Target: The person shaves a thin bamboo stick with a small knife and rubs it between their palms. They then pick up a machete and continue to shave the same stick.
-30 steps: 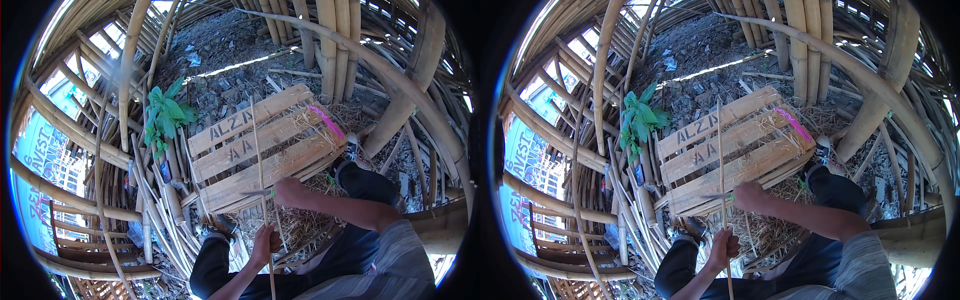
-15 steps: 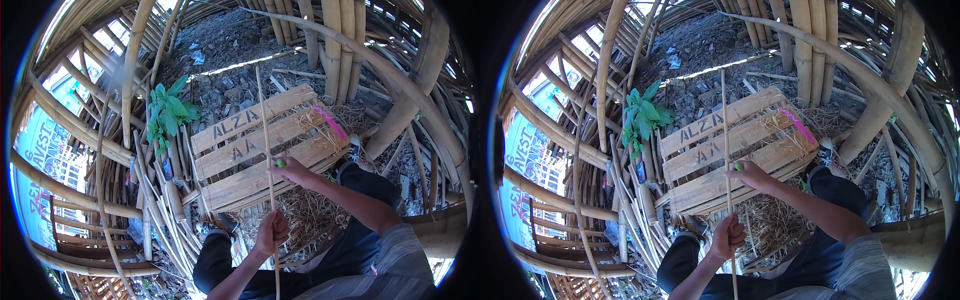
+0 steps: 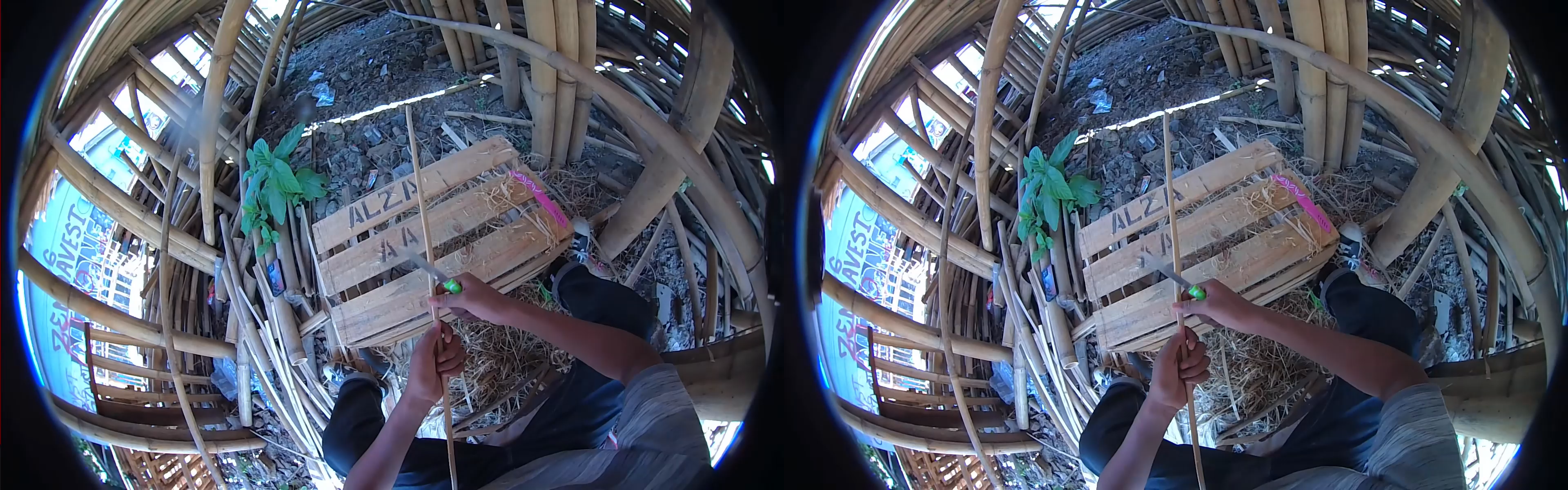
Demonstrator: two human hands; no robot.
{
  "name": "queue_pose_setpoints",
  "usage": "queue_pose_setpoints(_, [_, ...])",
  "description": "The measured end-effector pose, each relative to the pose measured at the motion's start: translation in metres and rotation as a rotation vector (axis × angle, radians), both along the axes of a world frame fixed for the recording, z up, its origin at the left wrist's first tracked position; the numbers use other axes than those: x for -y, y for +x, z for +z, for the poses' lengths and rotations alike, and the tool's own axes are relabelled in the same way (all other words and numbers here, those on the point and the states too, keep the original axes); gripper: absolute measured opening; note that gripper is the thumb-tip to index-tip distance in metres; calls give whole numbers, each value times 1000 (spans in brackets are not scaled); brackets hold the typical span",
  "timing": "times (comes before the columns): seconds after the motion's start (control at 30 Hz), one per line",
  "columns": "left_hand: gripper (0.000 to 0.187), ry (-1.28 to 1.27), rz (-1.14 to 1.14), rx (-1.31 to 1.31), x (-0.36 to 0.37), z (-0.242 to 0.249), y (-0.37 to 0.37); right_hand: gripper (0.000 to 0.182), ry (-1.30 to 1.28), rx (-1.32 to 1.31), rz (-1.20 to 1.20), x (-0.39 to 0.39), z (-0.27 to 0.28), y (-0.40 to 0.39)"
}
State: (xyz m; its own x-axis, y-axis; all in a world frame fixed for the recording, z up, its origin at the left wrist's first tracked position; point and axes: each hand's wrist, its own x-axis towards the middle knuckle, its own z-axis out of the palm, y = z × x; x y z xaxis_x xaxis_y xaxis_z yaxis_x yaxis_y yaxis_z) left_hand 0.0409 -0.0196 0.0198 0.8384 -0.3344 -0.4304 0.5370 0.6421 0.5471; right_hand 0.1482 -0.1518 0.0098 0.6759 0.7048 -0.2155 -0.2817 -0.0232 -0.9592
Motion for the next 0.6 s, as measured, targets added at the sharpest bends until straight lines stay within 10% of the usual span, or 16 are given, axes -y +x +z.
queue_pose_setpoints(0.33, [30, 31, -50, 62, 13, 5, 4, 18, 206, -265, -279, 17, 11, 18])
queue_pose_setpoints(0.6, [23, 55, -3, 39, -3, 3, 10, 23, -216, 515, -152, 10, 5, 3])
